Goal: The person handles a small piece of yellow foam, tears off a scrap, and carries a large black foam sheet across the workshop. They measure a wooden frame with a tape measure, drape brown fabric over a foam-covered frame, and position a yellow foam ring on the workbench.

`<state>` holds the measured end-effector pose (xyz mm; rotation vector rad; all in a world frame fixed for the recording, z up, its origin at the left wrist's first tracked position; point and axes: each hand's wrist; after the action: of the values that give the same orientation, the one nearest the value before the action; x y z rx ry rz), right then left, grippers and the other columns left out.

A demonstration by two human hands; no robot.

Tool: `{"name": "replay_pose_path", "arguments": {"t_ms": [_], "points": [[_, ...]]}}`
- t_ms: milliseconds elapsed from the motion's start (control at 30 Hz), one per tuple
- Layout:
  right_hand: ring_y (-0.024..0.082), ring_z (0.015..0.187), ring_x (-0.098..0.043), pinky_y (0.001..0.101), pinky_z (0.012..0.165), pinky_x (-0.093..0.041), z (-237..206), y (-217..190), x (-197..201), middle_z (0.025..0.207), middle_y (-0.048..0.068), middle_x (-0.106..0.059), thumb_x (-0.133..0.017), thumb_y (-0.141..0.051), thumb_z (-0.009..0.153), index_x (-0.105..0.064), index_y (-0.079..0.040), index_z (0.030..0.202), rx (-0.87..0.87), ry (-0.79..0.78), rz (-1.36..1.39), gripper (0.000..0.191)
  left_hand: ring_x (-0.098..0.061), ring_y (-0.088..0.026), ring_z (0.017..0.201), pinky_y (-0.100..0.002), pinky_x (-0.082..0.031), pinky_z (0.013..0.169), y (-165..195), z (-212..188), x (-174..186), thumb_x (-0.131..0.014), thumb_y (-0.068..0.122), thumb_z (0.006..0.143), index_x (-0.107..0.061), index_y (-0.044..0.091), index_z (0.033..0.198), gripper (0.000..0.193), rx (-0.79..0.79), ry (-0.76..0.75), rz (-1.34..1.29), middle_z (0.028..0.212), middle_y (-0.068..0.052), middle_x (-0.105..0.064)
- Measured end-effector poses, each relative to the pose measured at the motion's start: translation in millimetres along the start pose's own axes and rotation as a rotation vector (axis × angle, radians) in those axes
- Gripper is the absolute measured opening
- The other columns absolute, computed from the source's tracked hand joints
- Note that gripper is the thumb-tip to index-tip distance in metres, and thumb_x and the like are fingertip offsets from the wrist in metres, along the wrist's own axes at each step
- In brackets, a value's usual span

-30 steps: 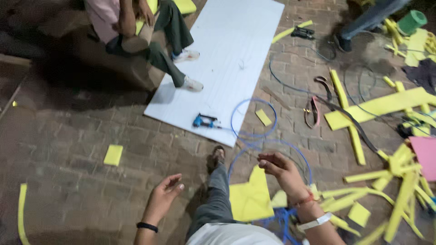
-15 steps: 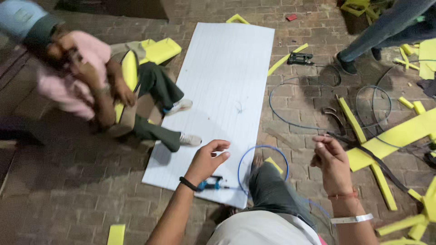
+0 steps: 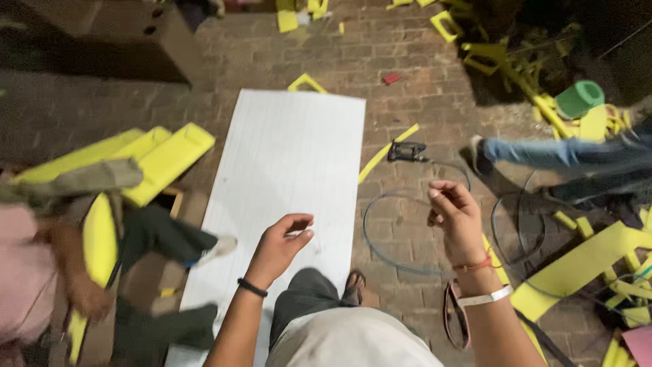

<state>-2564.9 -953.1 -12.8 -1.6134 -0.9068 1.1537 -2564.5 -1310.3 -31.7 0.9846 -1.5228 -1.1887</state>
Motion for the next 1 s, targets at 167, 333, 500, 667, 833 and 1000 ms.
{"name": "replay_pose_path", "arguments": {"t_ms": [167,333,500,667,833,1000], "points": [[0.007,0.061,-0.045,0.0260,0.055,-0.042,121.2,-12.1,-15.8,0.077,-0.005,-0.051,-0.060,-0.015,0.102,-0.063,-0.010,0.115,-0.026,0.000,0.062,0.015,-0.070,-0.016,0.110,-0.031,-0.055,0.097,-4.6,141.6,16.6,-0.071,0.011,0.090,-0.069,0.001,0.122,0.033,0.220,0.031,-0.177,0.115,-0.008,-0.076],[0.007,0.059,-0.041,0.0258,0.052,-0.037,274.4,-33.5,-7.1,0.074,-0.004,-0.046,-0.061,-0.019,0.105,-0.064,-0.007,0.114,0.055,0.171,0.079,0.015,-0.068,-0.016,0.111,-0.032,-0.053,0.100,-6.9,333.6,36.0,-0.070,0.010,0.091,-0.070,0.001,0.123,0.033,0.251,0.044,-0.260,0.116,-0.008,-0.076],[0.007,0.065,-0.049,0.0272,0.057,-0.044,414.4,-88.2,-7.5,0.082,-0.004,-0.055,-0.063,-0.010,0.096,-0.062,-0.008,0.114,0.057,0.400,-0.003,0.018,-0.067,-0.015,0.106,-0.031,-0.050,0.090,36.9,541.4,43.2,-0.068,0.012,0.094,-0.071,0.003,0.120,0.028,0.285,0.021,-0.190,0.113,-0.008,-0.076],[0.009,0.064,-0.045,0.0265,0.057,-0.041,526.8,-122.0,10.1,0.082,-0.003,-0.052,-0.060,-0.009,0.099,-0.062,-0.009,0.120,0.166,0.448,-0.026,0.021,-0.069,-0.015,0.104,-0.029,-0.053,0.093,86.6,715.4,9.8,-0.068,0.010,0.094,-0.069,0.000,0.116,0.024,0.066,-0.210,-0.308,0.110,-0.008,-0.075],[0.010,0.061,-0.040,0.0275,0.053,-0.038,637.9,-105.2,60.8,0.075,-0.003,-0.046,-0.055,-0.015,0.104,-0.063,-0.010,0.120,0.175,0.572,0.045,0.018,-0.069,-0.013,0.105,-0.028,-0.053,0.095,120.2,865.3,-53.2,-0.067,0.009,0.095,-0.070,-0.001,0.115,0.024,0.065,-0.374,-0.311,0.108,-0.006,-0.074],[0.011,0.061,-0.034,0.0284,0.053,-0.031,802.1,-126.7,154.0,0.074,-0.003,-0.039,-0.059,-0.024,0.113,-0.066,-0.007,0.113,0.210,0.780,0.038,0.019,-0.070,-0.012,0.101,-0.028,-0.054,0.090,138.2,1035.5,-105.2,-0.069,0.009,0.091,-0.071,0.002,0.116,0.026,0.023,-0.364,-0.227,0.109,-0.007,-0.077]]}}
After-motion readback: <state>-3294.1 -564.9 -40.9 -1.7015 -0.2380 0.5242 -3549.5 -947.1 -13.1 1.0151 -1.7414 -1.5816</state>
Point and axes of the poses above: each hand's wrist, its own z-axis towards the middle knuckle, its own x-axis out of the back of the hand, y = z × x
